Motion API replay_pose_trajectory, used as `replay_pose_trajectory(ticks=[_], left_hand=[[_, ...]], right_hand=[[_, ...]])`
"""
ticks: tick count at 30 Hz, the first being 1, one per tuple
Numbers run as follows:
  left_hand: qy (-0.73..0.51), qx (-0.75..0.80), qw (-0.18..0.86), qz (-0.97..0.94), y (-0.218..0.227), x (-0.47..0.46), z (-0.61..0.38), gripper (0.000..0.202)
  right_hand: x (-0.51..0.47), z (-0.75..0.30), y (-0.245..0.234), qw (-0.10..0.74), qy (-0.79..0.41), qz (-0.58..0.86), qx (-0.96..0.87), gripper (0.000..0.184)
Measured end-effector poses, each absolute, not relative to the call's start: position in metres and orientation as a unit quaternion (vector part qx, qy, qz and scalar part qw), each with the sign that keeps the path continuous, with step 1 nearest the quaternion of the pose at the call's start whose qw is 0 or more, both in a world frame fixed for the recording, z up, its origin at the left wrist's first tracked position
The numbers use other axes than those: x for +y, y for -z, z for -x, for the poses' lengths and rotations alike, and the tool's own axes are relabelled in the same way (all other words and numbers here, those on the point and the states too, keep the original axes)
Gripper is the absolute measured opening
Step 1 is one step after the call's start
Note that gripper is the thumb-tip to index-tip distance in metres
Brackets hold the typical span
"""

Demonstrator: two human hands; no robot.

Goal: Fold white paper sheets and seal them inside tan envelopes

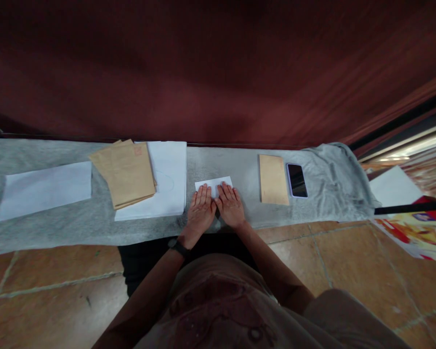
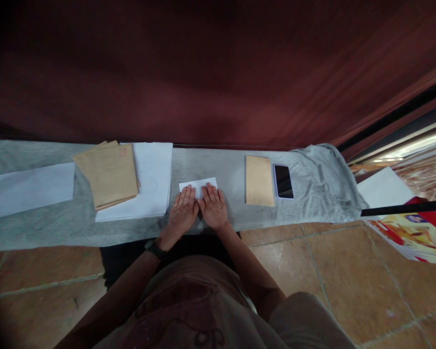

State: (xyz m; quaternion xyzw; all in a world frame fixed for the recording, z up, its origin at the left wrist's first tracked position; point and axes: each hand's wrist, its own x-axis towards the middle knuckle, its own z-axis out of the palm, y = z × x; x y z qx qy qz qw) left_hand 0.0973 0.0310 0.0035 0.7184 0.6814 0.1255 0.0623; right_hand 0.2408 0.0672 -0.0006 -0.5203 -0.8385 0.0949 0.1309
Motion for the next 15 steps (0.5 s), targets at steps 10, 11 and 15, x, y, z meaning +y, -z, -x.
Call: replay_pose_trajectory(ticks=[10, 11, 15], left_hand=[[-0.177, 0.716, 0.045, -0.674, 0.004, 0.026, -0.09, 0.063], [-0.18, 0.718, 0.041, -0.671, 0.005, 0.025, -0.09, 0.063], [-0.184, 0.726, 0.037, -0.661, 0.002, 0.023, -0.092, 0.064]], right_hand=[[0.066, -0.245, 0.007, 0.158, -0.046, 0.573, -0.803, 0.062], [0.066, -0.247, 0.008, 0.159, -0.041, 0.578, -0.8, 0.062], [0.064, -0.252, 0.01, 0.17, -0.027, 0.594, -0.786, 0.064]])
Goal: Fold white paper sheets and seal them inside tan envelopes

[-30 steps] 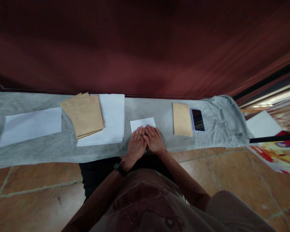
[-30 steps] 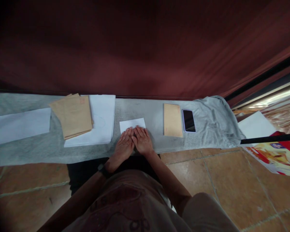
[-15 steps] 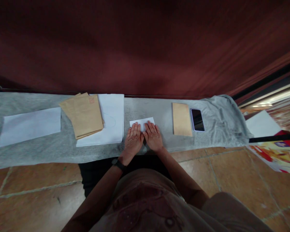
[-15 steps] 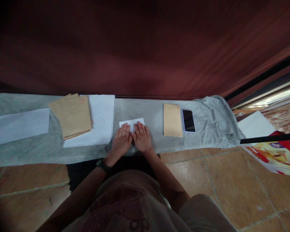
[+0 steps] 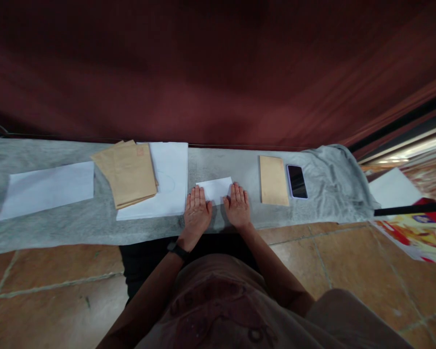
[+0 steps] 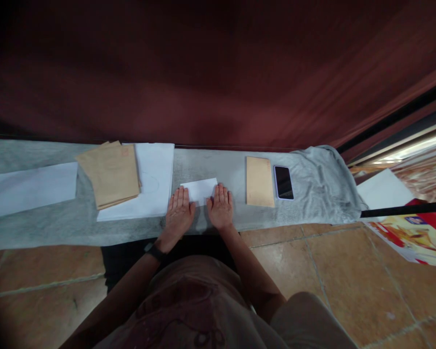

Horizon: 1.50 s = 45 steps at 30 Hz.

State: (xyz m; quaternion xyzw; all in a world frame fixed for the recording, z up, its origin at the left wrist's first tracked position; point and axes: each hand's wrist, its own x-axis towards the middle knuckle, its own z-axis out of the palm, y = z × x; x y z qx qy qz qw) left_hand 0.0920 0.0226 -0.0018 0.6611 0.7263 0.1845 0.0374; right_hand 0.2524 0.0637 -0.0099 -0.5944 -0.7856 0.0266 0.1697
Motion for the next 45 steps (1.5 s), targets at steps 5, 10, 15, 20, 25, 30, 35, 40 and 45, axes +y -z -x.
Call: replay_pose_trajectory(ticks=[5, 10, 15, 20, 25, 30, 35, 40, 45], left_hand=[[-0.183, 0.729, 0.039, -0.659, -0.002, 0.018, -0.092, 0.063], [-0.188, 0.723, 0.043, -0.663, -0.005, 0.023, -0.095, 0.062], [-0.154, 0.691, 0.069, -0.703, -0.006, 0.041, -0.106, 0.06], [-0.129, 0.672, 0.074, -0.725, -0.004, 0.054, -0.117, 0.061], [-0.138, 0.697, 0.058, -0.702, -0.001, 0.057, -0.116, 0.063], [-0.143, 0.698, 0.053, -0.7, 0.001, 0.057, -0.108, 0.064], [-0.132, 0.682, 0.064, -0.717, 0.003, 0.055, -0.103, 0.066], [-0.13, 0.688, 0.07, -0.711, 0.003, 0.056, -0.103, 0.067], [-0.139, 0.69, 0.067, -0.707, 0.003, 0.057, -0.105, 0.064]], right_hand=[[0.061, -0.256, 0.012, 0.183, -0.03, 0.603, -0.776, 0.063], [0.061, -0.255, 0.012, 0.161, -0.042, 0.61, -0.774, 0.064], [0.061, -0.255, 0.012, 0.184, -0.039, 0.604, -0.775, 0.063], [0.061, -0.255, 0.011, 0.164, -0.042, 0.608, -0.776, 0.062], [0.061, -0.256, 0.008, 0.157, -0.052, 0.614, -0.772, 0.063], [0.065, -0.249, -0.003, 0.153, -0.082, 0.592, -0.787, 0.057], [0.076, -0.228, -0.014, 0.146, -0.135, 0.487, -0.851, 0.053], [0.084, -0.222, -0.014, 0.129, -0.142, 0.489, -0.851, 0.054], [0.091, -0.226, -0.012, 0.115, -0.125, 0.494, -0.853, 0.053]])
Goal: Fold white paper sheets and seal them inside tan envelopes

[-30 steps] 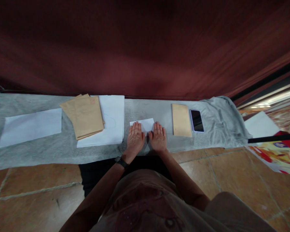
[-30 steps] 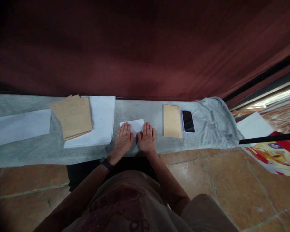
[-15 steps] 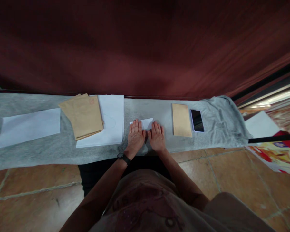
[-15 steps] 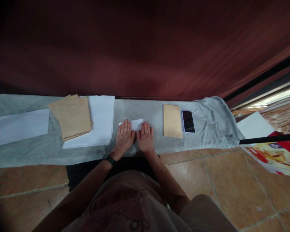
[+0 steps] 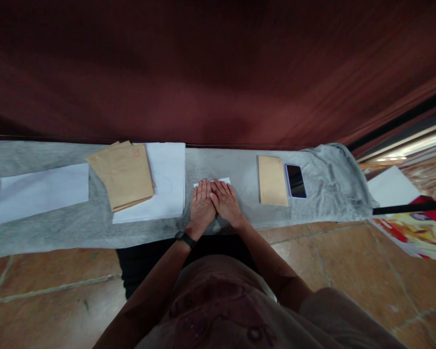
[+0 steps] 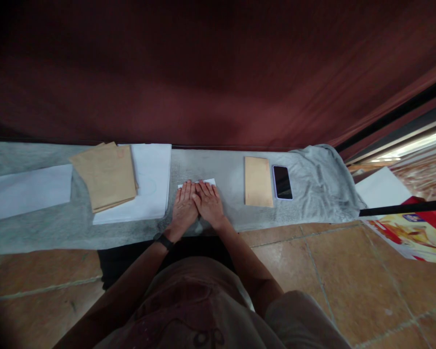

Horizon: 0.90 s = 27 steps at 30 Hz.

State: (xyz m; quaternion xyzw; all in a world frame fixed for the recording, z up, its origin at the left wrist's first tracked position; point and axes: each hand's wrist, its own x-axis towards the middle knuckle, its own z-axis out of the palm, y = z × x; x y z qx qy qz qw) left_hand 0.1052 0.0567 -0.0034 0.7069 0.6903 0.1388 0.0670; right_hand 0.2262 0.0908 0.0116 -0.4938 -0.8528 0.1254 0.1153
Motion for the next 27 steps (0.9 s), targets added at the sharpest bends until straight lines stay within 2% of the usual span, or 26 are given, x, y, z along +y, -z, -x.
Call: replay_pose_trajectory(ticks=[8, 27], left_hand=[[-0.16, 0.71, 0.047, -0.685, 0.008, 0.058, -0.104, 0.06], [-0.166, 0.727, 0.031, -0.666, 0.004, 0.05, -0.101, 0.066]], right_hand=[[0.099, -0.226, -0.006, 0.128, -0.106, 0.505, -0.847, 0.052], [0.091, -0.248, 0.002, 0.156, -0.075, 0.581, -0.795, 0.058]])
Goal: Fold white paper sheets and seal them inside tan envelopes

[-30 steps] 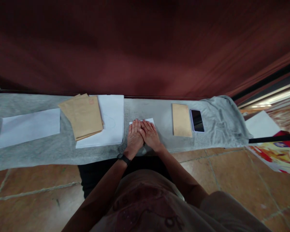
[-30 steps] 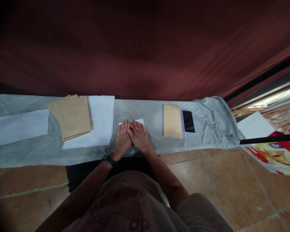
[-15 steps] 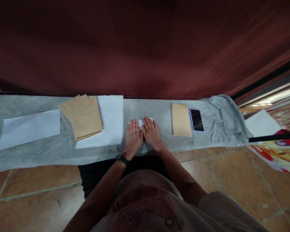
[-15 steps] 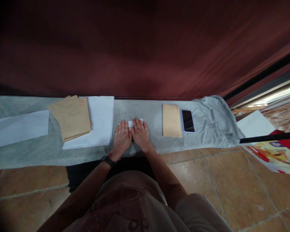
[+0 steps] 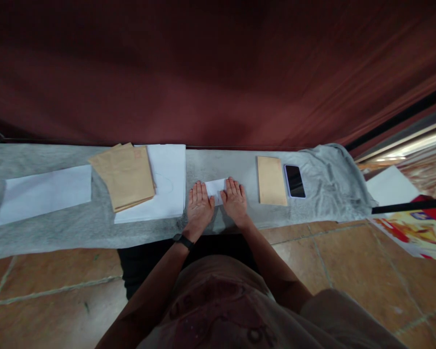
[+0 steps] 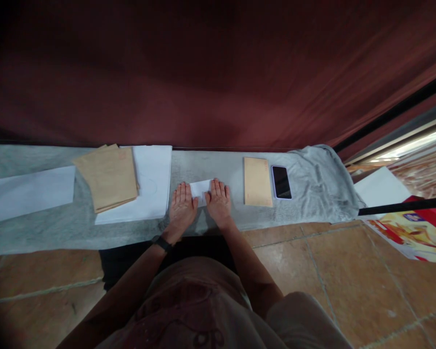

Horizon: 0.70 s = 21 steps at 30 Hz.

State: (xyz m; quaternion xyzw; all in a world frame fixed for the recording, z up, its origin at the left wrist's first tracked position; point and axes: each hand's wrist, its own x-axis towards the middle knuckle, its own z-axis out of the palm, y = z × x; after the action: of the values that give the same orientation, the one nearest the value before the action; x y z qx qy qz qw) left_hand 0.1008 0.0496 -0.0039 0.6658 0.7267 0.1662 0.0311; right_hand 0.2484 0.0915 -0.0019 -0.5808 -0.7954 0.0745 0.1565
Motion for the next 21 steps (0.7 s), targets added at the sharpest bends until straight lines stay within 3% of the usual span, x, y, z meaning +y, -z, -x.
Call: replay_pose_trajectory(ticks=[21], left_hand=[[-0.13, 0.698, 0.056, -0.702, -0.003, 0.042, -0.123, 0.063]], right_hand=[[0.09, -0.251, -0.005, 0.149, -0.076, 0.581, -0.796, 0.056]])
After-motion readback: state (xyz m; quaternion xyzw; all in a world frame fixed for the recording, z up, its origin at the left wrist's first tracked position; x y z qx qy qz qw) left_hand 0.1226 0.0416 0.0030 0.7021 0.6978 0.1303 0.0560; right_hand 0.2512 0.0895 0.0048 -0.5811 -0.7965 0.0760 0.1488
